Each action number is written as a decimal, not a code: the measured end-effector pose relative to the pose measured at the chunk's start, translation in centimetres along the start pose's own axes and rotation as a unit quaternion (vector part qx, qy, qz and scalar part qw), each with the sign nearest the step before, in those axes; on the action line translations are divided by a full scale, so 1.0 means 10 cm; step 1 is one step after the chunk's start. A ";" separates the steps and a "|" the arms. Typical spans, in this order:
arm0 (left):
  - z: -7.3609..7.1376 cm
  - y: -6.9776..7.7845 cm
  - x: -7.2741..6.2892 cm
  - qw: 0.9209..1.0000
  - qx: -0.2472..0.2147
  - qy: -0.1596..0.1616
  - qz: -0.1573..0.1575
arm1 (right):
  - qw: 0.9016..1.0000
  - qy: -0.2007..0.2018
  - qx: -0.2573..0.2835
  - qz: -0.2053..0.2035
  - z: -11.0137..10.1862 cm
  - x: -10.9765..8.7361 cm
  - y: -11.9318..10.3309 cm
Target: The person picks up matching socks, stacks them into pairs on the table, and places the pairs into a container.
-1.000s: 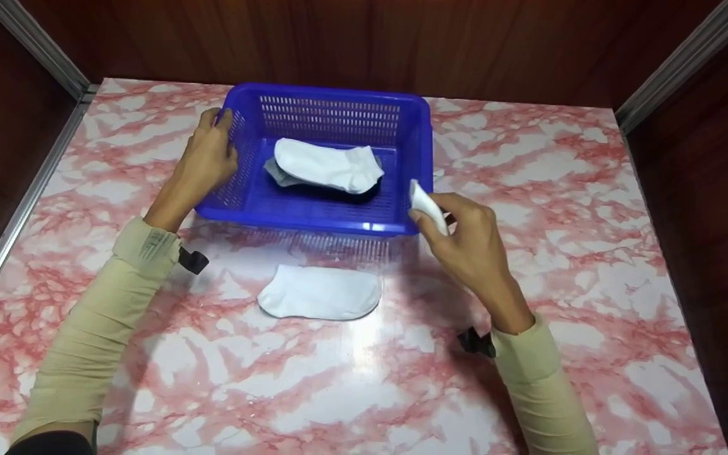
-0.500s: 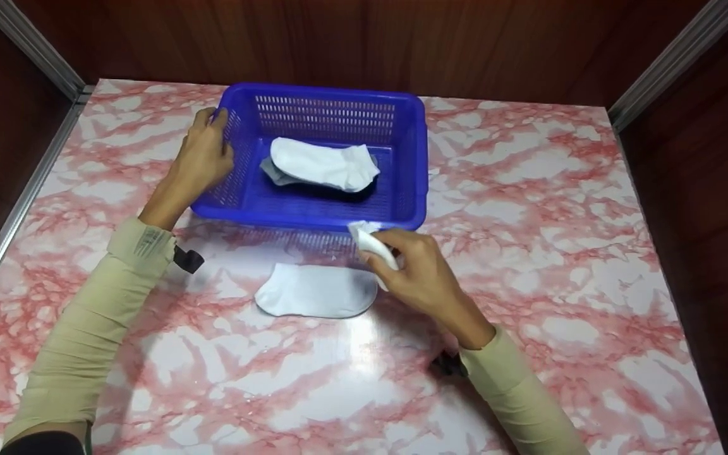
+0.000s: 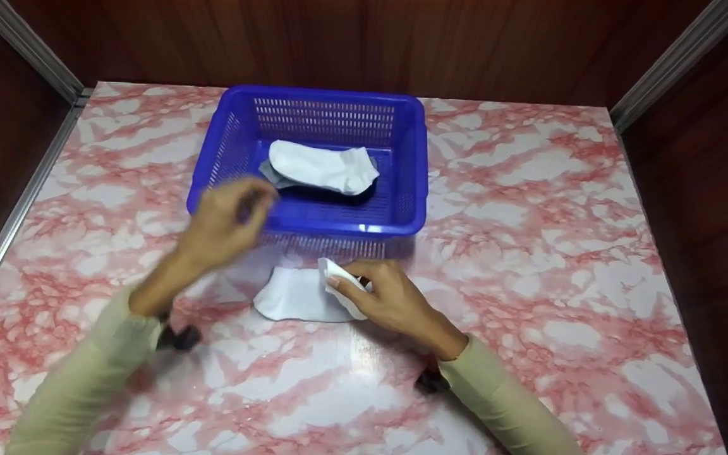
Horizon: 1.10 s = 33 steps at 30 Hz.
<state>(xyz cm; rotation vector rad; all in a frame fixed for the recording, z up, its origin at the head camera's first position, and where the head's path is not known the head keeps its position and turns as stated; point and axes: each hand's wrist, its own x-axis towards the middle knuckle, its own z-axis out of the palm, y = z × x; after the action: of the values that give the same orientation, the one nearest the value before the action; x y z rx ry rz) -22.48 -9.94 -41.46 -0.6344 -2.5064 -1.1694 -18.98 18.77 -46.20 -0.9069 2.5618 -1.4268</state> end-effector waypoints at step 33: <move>0.59 0.19 -0.59 0.854 -0.406 -0.282 -0.161 | 0.852 -0.120 0.475 0.186 0.13 -0.01 0.10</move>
<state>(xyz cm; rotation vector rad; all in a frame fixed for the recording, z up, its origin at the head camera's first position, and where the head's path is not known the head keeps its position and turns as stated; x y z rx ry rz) -16.95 -5.82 -46.60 -0.8622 -2.5293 -2.5494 -18.97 18.23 -47.76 -0.3487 1.3943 -1.9357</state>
